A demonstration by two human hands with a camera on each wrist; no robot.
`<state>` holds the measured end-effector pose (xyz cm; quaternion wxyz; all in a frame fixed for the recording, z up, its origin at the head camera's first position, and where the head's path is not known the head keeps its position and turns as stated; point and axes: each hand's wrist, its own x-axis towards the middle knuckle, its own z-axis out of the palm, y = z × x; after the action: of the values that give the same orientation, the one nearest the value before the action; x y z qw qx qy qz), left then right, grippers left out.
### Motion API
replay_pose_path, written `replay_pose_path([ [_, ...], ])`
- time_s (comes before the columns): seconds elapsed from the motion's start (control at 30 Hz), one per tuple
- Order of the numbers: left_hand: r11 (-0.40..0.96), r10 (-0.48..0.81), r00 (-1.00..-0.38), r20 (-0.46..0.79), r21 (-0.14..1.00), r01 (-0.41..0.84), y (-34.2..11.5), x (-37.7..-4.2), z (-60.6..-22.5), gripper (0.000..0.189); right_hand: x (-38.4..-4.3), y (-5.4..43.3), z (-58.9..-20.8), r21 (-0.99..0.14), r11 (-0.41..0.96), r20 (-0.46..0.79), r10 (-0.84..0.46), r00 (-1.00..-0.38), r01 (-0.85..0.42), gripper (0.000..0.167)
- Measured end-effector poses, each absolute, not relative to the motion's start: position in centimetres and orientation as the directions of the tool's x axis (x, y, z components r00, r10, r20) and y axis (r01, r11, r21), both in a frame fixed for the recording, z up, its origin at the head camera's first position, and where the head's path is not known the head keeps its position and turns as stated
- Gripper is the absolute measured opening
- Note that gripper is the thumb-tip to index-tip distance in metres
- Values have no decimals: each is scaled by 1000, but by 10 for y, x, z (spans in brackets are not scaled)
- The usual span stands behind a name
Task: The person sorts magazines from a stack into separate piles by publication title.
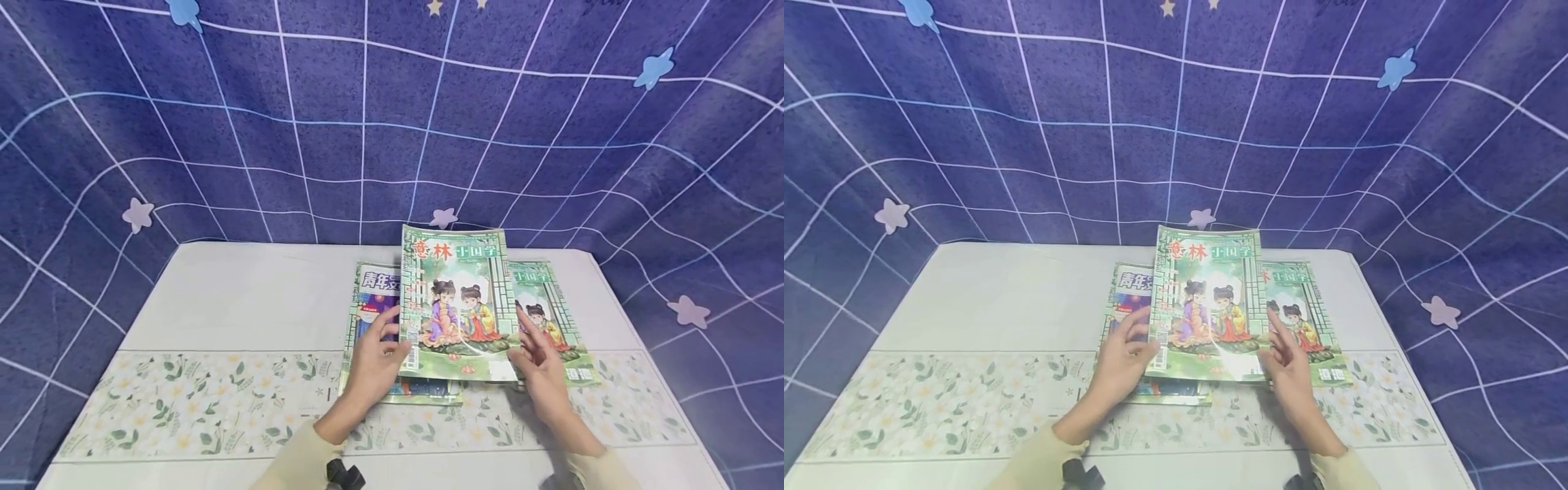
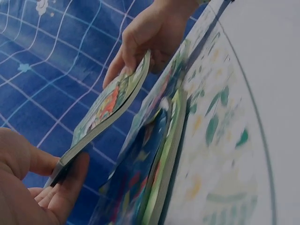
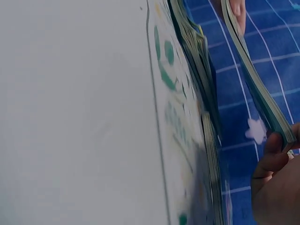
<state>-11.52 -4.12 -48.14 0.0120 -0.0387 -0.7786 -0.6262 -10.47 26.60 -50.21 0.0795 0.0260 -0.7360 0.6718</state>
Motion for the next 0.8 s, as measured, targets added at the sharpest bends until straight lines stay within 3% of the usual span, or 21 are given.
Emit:
replay_pose_path([
  [0.5, 184, 60, -998, 35, 982, 45, 13, -111, -487, 67, -97, 317, -499, -985, 117, 133, 79, -988, -124, 76],
  [0.8, 198, 96, -995, -25, 980, -6, 31, -111, -487, 68, -99, 345, -501, -986, 139, 95, 2, -996, -93, 77],
])
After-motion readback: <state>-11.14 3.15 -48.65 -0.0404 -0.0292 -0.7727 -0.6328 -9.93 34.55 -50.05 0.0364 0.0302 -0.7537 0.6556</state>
